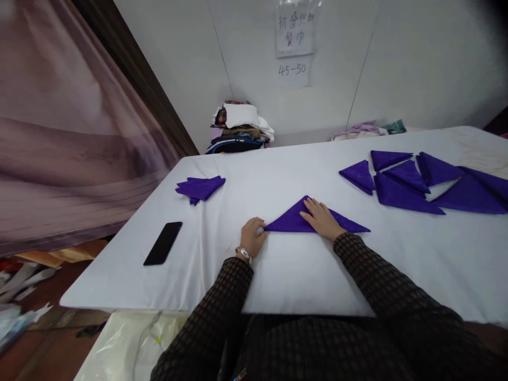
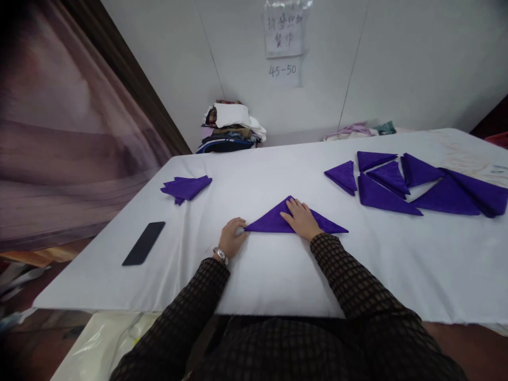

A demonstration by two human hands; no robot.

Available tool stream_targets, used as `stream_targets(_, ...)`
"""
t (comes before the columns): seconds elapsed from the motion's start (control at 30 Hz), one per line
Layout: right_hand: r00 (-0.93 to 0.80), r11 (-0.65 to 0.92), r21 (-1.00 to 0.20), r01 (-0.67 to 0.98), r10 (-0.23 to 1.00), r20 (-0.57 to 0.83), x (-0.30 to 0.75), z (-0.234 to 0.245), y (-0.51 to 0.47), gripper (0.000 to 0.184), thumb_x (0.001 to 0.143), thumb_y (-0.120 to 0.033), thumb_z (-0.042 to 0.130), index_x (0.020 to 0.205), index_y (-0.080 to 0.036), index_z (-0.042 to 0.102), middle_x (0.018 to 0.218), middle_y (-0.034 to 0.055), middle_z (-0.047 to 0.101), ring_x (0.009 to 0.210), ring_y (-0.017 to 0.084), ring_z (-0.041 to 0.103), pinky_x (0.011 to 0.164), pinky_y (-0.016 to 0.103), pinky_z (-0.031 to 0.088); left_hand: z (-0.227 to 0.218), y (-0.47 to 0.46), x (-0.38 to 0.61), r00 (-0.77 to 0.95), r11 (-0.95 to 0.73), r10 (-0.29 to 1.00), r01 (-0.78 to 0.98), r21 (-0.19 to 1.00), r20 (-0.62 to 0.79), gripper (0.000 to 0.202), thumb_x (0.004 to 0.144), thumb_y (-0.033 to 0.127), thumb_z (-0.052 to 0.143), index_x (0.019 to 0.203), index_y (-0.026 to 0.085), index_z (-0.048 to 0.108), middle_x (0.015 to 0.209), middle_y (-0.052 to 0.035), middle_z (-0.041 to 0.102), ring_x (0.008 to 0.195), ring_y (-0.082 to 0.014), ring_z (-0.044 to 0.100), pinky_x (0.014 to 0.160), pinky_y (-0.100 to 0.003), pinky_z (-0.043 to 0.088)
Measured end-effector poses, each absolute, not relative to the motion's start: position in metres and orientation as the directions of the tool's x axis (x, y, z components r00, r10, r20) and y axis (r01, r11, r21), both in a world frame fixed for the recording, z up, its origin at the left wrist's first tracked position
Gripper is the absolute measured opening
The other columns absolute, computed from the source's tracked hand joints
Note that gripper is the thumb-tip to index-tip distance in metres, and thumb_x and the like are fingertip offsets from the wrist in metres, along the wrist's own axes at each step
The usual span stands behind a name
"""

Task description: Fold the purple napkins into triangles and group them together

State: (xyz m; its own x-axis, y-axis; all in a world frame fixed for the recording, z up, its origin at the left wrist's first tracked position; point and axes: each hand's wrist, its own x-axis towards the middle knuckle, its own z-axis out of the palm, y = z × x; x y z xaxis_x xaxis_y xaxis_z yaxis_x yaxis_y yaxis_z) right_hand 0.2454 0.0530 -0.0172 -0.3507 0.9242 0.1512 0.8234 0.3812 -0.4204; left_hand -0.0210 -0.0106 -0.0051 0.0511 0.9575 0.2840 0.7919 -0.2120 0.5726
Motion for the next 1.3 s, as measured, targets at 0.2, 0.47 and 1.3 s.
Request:
stream_targets(0.2, -0.34, 0.371, -0.428, 0.824, 0.928, 0.15, 0.246, -0.016, 0.053, 0.065, 0.091, -0.057, 0.025, 0.139, -0.016, 0.037, 0.145, 0.0108, 0.034, 0.136, 0.026, 0.023, 0.11, 0.047, 0.019, -0.005, -0.002, -0.026, 0.194, -0.301, 0.948, 0.8, 0.519, 0.251, 0.008, 0.076, 0.02, 0.056, 0.078, 0.022, 0.064, 0.109, -0.004, 0.064, 0.118, -0.0218, 0.049, 0.101, -0.045, 0.038)
stream_targets(0.47, -0.344, 0.377, -0.437, 0.817, 0.926, 0.157, 0.247, -0.017, 0.053, 0.063, 0.091, -0.056, 0.025, 0.14, -0.017, 0.036, 0.146, 0.0101, 0.034, 0.136, 0.025, 0.023, 0.11, 0.046, 0.019, 0.0, 0.007, -0.039, 0.438, -0.506, 0.862, 0.742, 0.44, 0.253, 0.019, 0.084, 0.018, 0.044, 0.086, 0.021, 0.063, 0.11, -0.006, 0.064, 0.121, -0.0201, 0.047, 0.101, -0.043, 0.039)
stream_targets(1.3, -0.41, 0.427, -0.304, 0.852, 0.904, 0.12, 0.242, -0.009, 0.048, 0.071, 0.089, -0.061, 0.026, 0.14, -0.013, 0.036, 0.147, 0.0145, 0.028, 0.138, 0.025, 0.018, 0.11, 0.045, 0.016, 0.003, 0.0, -0.04, 0.366, -0.472, 0.879, 0.754, 0.457, 0.306, 0.022, 0.083, 0.023, 0.046, 0.098, 0.022, 0.061, 0.114, -0.0077, 0.062, 0.11, -0.0216, 0.055, 0.096, -0.044, 0.044)
